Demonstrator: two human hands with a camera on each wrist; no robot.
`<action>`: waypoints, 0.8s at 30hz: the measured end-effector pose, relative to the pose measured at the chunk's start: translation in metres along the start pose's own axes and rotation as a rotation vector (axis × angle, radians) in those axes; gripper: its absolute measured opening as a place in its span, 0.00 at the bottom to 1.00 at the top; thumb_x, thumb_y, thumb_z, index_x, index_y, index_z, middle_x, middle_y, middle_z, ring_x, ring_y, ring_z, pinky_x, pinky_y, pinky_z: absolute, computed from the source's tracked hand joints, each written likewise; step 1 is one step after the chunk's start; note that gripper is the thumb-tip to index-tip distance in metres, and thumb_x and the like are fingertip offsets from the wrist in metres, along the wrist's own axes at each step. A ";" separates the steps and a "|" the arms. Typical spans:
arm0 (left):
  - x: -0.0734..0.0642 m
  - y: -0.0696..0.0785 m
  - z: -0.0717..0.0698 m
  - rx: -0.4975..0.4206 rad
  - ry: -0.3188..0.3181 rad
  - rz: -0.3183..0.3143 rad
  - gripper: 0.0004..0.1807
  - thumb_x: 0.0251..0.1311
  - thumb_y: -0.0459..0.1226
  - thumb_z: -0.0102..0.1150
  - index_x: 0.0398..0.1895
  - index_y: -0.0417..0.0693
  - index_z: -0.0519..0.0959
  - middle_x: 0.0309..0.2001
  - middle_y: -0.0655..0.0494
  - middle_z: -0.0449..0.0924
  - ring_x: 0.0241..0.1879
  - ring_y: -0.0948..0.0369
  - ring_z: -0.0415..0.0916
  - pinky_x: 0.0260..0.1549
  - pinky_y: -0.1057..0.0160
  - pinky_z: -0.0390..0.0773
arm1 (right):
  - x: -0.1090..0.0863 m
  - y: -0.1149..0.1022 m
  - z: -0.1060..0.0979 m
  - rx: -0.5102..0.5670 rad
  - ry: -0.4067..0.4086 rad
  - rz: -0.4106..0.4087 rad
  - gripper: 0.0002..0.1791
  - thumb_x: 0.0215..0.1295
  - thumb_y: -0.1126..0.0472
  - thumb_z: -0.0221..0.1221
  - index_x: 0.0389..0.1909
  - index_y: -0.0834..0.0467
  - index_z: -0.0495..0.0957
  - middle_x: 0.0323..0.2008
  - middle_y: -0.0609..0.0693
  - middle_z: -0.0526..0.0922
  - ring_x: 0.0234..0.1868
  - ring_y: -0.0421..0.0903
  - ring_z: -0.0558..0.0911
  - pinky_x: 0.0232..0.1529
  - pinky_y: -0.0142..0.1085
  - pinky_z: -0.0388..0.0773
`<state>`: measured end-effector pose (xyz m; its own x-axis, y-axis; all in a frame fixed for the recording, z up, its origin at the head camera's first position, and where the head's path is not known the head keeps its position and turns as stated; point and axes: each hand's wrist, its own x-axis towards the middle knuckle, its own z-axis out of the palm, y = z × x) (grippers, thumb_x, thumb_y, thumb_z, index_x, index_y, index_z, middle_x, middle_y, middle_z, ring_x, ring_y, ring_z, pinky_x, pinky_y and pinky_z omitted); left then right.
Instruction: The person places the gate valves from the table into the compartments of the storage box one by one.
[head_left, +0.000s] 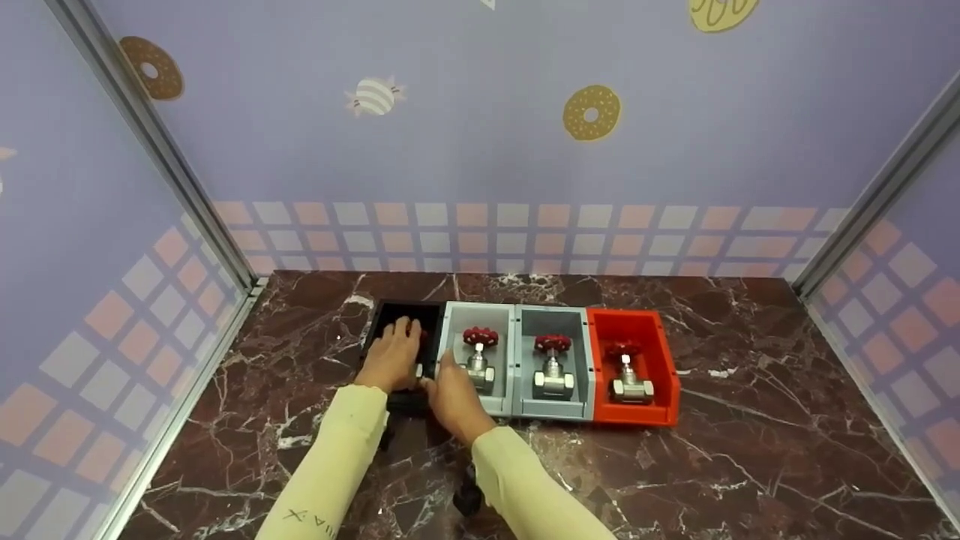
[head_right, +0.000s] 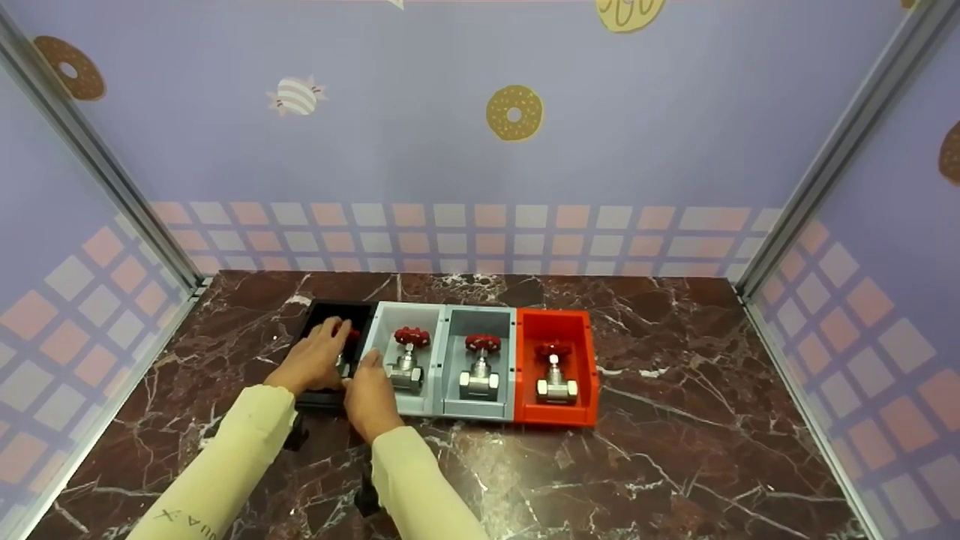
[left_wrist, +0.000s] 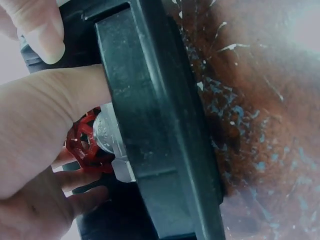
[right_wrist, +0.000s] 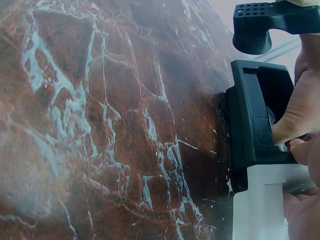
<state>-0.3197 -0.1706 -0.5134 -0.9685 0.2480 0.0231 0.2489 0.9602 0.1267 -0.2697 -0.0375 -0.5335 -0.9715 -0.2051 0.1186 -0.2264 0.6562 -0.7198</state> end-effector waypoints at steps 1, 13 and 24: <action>-0.001 0.000 0.000 -0.011 -0.003 -0.001 0.55 0.35 0.39 0.80 0.69 0.34 0.59 0.67 0.33 0.59 0.64 0.37 0.62 0.56 0.39 0.70 | 0.000 0.000 0.000 0.011 -0.004 0.009 0.36 0.67 0.61 0.58 0.68 0.75 0.55 0.52 0.69 0.79 0.54 0.59 0.80 0.55 0.47 0.77; -0.013 0.011 -0.012 -0.060 0.024 0.067 0.47 0.43 0.35 0.73 0.69 0.35 0.60 0.70 0.34 0.57 0.69 0.38 0.56 0.59 0.38 0.68 | 0.000 0.004 -0.018 0.122 -0.045 0.075 0.40 0.64 0.62 0.61 0.71 0.72 0.54 0.66 0.67 0.68 0.61 0.56 0.76 0.64 0.45 0.70; -0.027 0.031 -0.028 -0.015 0.088 0.131 0.37 0.58 0.36 0.58 0.71 0.37 0.60 0.71 0.38 0.57 0.71 0.40 0.55 0.64 0.41 0.64 | -0.004 0.020 -0.051 0.112 0.007 -0.021 0.41 0.65 0.56 0.61 0.72 0.68 0.54 0.66 0.66 0.68 0.65 0.58 0.72 0.66 0.49 0.68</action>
<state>-0.2863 -0.1510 -0.4818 -0.9248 0.3585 0.1275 0.3740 0.9180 0.1315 -0.2738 0.0138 -0.5135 -0.9673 -0.2124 0.1388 -0.2377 0.5668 -0.7888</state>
